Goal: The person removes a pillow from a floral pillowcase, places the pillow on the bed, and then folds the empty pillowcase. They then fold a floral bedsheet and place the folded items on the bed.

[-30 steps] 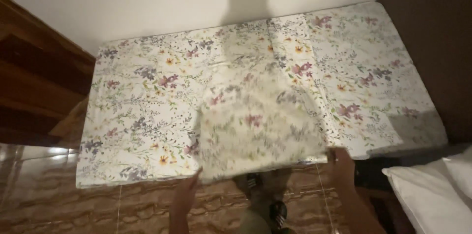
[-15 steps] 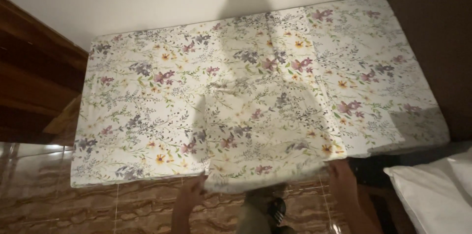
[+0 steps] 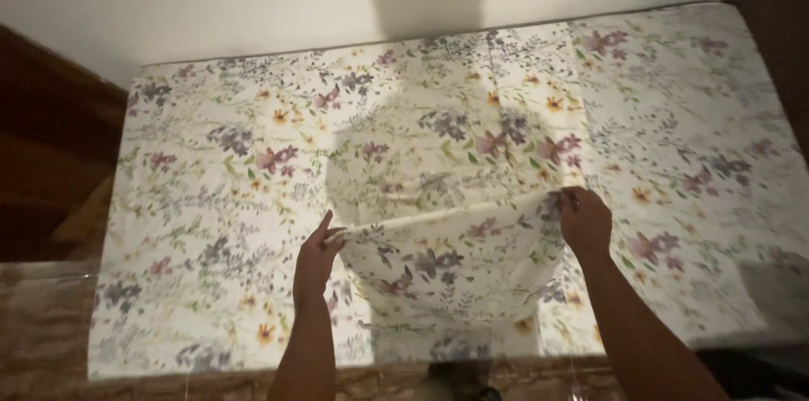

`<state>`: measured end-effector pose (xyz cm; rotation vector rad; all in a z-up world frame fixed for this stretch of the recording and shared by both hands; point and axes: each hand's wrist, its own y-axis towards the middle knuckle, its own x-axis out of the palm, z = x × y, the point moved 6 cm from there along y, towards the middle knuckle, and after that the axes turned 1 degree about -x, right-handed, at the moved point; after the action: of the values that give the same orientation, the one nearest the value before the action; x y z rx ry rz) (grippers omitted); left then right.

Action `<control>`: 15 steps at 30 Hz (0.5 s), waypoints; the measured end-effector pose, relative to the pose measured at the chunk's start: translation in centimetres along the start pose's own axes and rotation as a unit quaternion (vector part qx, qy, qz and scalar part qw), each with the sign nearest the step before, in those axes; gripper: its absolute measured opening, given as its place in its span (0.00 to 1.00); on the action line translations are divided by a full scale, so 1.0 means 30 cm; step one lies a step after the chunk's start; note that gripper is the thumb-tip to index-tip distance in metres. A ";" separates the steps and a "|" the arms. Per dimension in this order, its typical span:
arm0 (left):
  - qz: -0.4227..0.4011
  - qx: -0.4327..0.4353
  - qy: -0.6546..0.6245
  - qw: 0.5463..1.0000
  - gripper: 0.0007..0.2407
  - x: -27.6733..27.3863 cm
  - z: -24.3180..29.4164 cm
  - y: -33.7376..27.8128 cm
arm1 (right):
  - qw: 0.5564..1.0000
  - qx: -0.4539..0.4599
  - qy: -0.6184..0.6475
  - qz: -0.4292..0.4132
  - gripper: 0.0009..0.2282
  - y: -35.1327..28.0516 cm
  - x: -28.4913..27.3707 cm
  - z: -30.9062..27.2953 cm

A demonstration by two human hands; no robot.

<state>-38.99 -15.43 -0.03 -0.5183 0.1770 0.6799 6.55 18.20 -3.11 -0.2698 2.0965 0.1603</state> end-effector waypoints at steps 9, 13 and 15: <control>-0.022 0.015 0.003 1.000 0.30 0.137 -0.242 0.239 | 0.990 0.111 0.054 -0.068 0.21 0.192 0.305 0.039; -0.085 -0.073 0.143 0.983 0.29 0.218 -0.551 0.106 | 0.961 0.185 0.016 -0.204 0.34 -0.059 0.380 0.110; -0.104 -0.072 0.140 0.982 0.34 0.264 -0.707 0.001 | 0.950 0.226 0.021 -0.215 0.28 -0.192 0.403 0.195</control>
<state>-32.72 -21.87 -20.79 -0.7598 0.3344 0.4150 6.85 12.38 -16.52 -0.4437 1.9968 -0.5829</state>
